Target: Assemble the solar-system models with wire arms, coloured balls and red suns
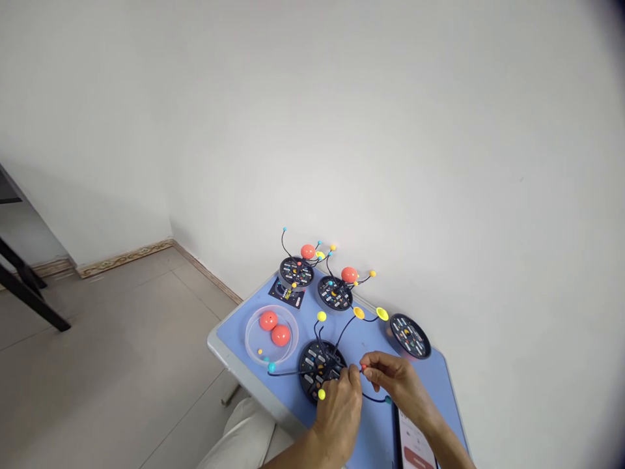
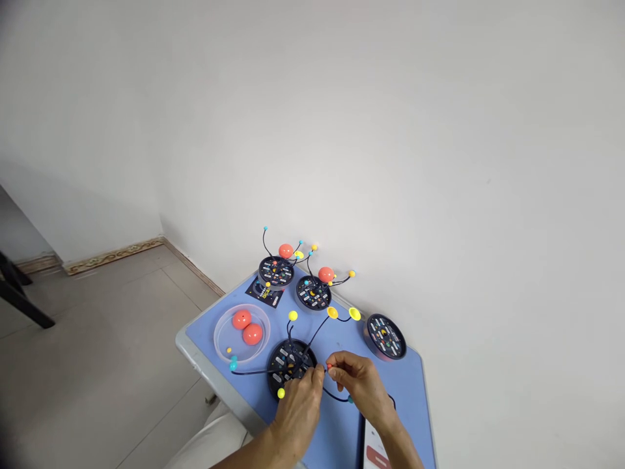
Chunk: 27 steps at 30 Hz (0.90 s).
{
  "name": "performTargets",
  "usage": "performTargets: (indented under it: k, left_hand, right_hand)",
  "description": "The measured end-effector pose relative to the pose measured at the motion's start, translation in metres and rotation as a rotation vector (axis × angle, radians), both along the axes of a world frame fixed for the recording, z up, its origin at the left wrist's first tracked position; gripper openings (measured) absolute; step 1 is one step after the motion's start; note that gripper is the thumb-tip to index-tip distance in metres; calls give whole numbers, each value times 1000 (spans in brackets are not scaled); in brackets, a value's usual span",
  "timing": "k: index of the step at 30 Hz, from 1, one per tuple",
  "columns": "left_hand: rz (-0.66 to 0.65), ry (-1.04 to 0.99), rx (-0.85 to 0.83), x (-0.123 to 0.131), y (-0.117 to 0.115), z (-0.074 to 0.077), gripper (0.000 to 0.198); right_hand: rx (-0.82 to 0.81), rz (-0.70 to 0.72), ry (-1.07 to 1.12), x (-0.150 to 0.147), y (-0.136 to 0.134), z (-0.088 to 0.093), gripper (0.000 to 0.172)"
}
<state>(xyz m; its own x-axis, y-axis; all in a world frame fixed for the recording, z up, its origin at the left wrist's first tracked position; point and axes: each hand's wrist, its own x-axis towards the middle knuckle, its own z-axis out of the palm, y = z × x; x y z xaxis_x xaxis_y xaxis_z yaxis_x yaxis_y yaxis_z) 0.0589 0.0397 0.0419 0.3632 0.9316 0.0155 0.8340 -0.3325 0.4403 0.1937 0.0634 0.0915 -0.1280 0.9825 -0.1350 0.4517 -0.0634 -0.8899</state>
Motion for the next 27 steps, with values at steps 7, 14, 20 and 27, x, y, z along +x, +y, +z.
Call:
performTargets:
  k: [7, 14, 20, 27]
  left_hand:
    - [-1, 2, 13, 0, -1, -1, 49]
    - [31, -5, 45, 2, -1, -4, 46]
    - [3, 44, 90, 4, -1, -8, 42]
    - [19, 46, 177, 9, -2, -21, 35]
  right_hand:
    - [-1, 38, 7, 0, 0, 1, 28]
    - [53, 66, -66, 1, -1, -2, 17]
    - [351, 199, -381, -3, -8, 5, 17]
    - [577, 335, -729, -12, -14, 7, 32]
